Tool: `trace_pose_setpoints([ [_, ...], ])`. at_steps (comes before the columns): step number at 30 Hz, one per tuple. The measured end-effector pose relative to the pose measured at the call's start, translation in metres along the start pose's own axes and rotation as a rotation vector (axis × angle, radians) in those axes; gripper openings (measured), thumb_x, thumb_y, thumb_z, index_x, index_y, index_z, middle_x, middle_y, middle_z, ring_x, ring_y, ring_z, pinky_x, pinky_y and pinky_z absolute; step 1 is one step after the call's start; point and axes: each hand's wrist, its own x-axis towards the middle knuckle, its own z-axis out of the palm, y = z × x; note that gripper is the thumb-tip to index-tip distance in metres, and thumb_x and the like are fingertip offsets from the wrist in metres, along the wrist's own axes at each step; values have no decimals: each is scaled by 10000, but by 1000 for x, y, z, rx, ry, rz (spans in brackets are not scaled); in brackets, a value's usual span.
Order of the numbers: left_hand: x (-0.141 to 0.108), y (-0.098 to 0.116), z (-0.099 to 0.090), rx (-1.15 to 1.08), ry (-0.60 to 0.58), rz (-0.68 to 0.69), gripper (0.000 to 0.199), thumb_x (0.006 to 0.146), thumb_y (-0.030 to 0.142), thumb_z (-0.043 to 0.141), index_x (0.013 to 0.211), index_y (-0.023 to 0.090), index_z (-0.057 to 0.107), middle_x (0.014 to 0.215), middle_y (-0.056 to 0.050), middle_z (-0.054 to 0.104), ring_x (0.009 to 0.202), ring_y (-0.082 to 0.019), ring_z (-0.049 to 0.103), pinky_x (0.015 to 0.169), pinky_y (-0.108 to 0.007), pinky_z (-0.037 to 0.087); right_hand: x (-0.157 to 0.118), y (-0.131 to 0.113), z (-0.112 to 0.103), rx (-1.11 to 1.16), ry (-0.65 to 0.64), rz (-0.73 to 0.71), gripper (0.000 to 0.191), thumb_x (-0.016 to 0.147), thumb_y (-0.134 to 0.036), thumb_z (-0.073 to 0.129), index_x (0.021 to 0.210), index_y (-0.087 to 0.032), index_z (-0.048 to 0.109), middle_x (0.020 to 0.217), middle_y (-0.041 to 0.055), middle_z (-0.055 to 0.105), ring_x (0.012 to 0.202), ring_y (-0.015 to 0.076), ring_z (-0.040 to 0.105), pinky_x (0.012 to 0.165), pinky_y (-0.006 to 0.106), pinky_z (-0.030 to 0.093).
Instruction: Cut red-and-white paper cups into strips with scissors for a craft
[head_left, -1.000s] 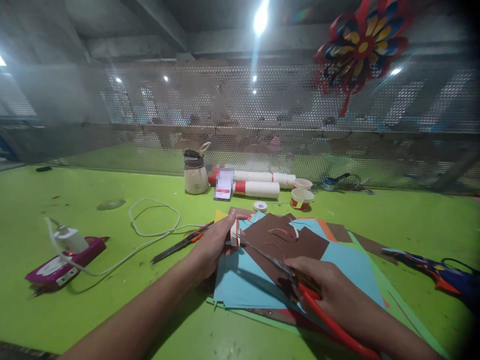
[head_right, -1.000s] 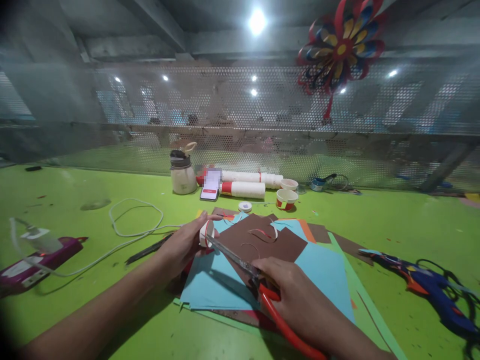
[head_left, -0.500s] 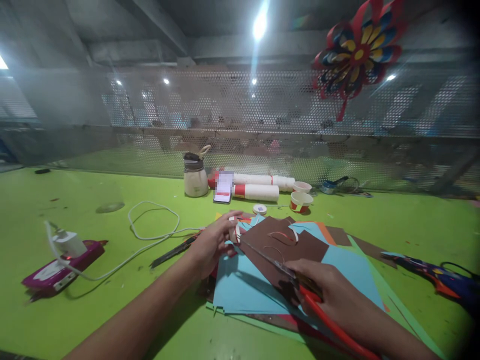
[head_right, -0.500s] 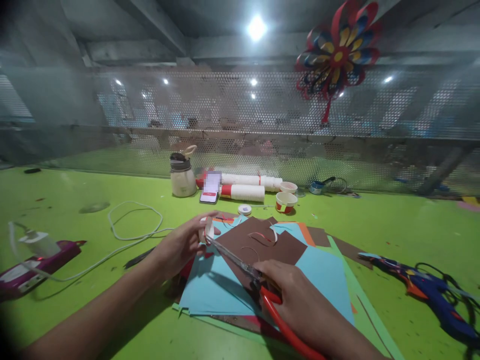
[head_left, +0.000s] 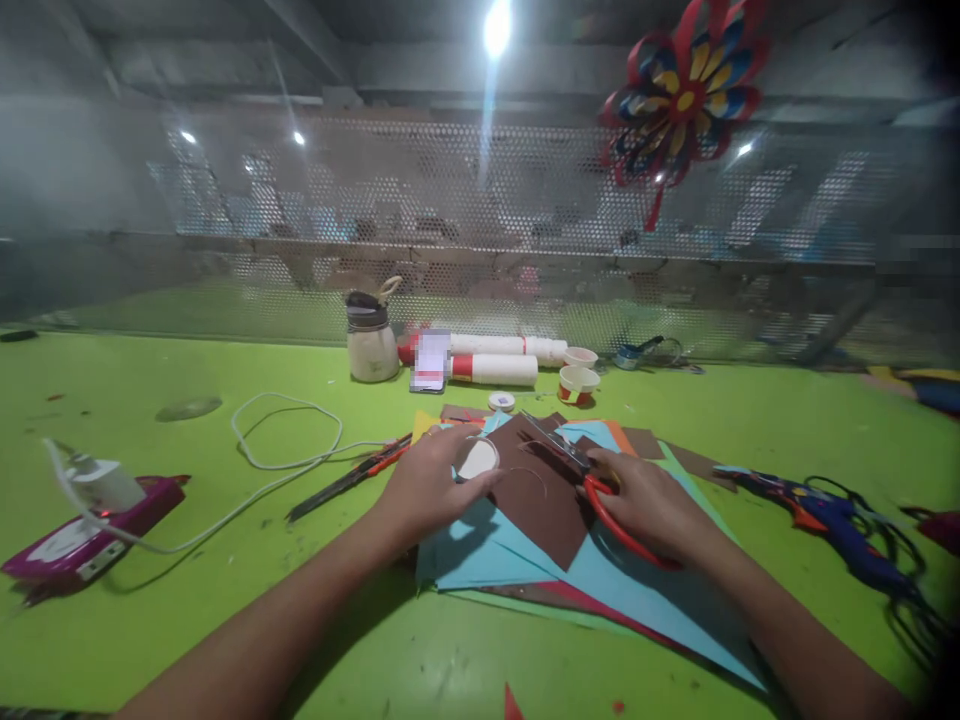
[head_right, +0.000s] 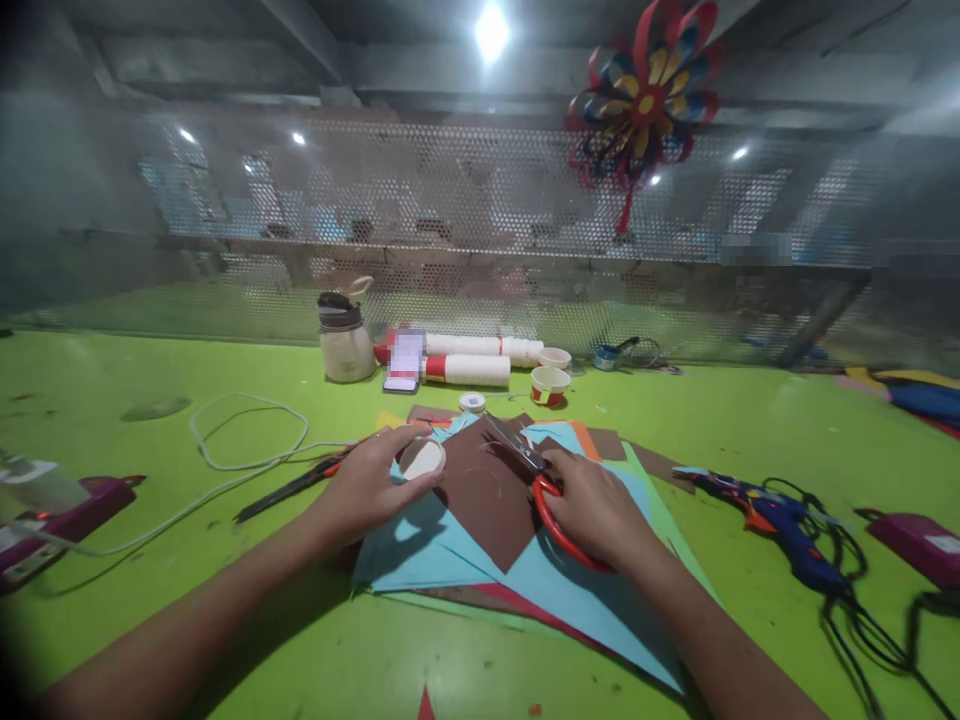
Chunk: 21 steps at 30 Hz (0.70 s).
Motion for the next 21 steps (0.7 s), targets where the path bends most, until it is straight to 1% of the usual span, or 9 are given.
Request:
trace_pose_setpoints([
  [4,-3,-2,-5,-22,-255,-40,402,701,410,698,1078,270,680,1062,-93,688,915,-289,604,787,-355,421,5,8,3,-20,-3,34,326,858,-321,519,1158,-239,615,1046,96,698,916,288,636,633,301,392],
  [6,-5,0,-6,-31,-352,-41,435,692,433,693,1097,274,672,1095,-90,684,925,-292,605,782,-351,423,8,11,6,-25,-1,47,318,871,-312,536,1168,-222,603,1047,90,683,907,259,631,663,316,427],
  [9,-9,6,-4,-31,-436,-37,449,692,448,664,1100,261,661,1127,-85,671,988,-305,585,823,-360,417,11,15,7,-21,17,65,324,903,-343,557,1185,-184,572,1091,71,640,936,209,617,777,376,492],
  [11,-12,10,0,7,-465,-28,417,689,436,648,1058,243,665,1093,-83,674,994,-302,577,836,-363,418,14,17,6,-20,40,91,335,916,-359,555,1196,-175,558,1116,67,623,953,200,616,817,403,508],
  [13,-14,14,5,68,-469,1,381,697,416,629,1032,237,660,1079,-88,670,999,-298,569,844,-364,415,18,21,2,-26,71,125,324,922,-350,552,1197,-178,560,1145,70,614,976,206,614,834,411,513],
  [16,-17,18,9,194,-506,71,350,754,394,571,1059,236,637,1111,-97,651,999,-291,560,837,-370,402,21,33,-11,-44,104,180,312,927,-340,547,1198,-185,561,1198,76,592,1013,213,603,858,421,508],
  [18,-18,20,10,268,-531,102,354,790,391,531,1091,225,617,1130,-104,637,995,-289,555,821,-375,393,21,44,-22,-59,96,208,299,927,-335,549,1185,-186,568,1196,75,593,1014,212,603,858,418,509],
  [21,-20,22,9,324,-532,130,376,812,404,511,1123,209,594,1127,-106,627,1008,-294,540,816,-378,380,14,58,-36,-80,56,213,271,920,-320,562,1154,-186,588,1181,68,602,1010,209,606,856,409,511],
])
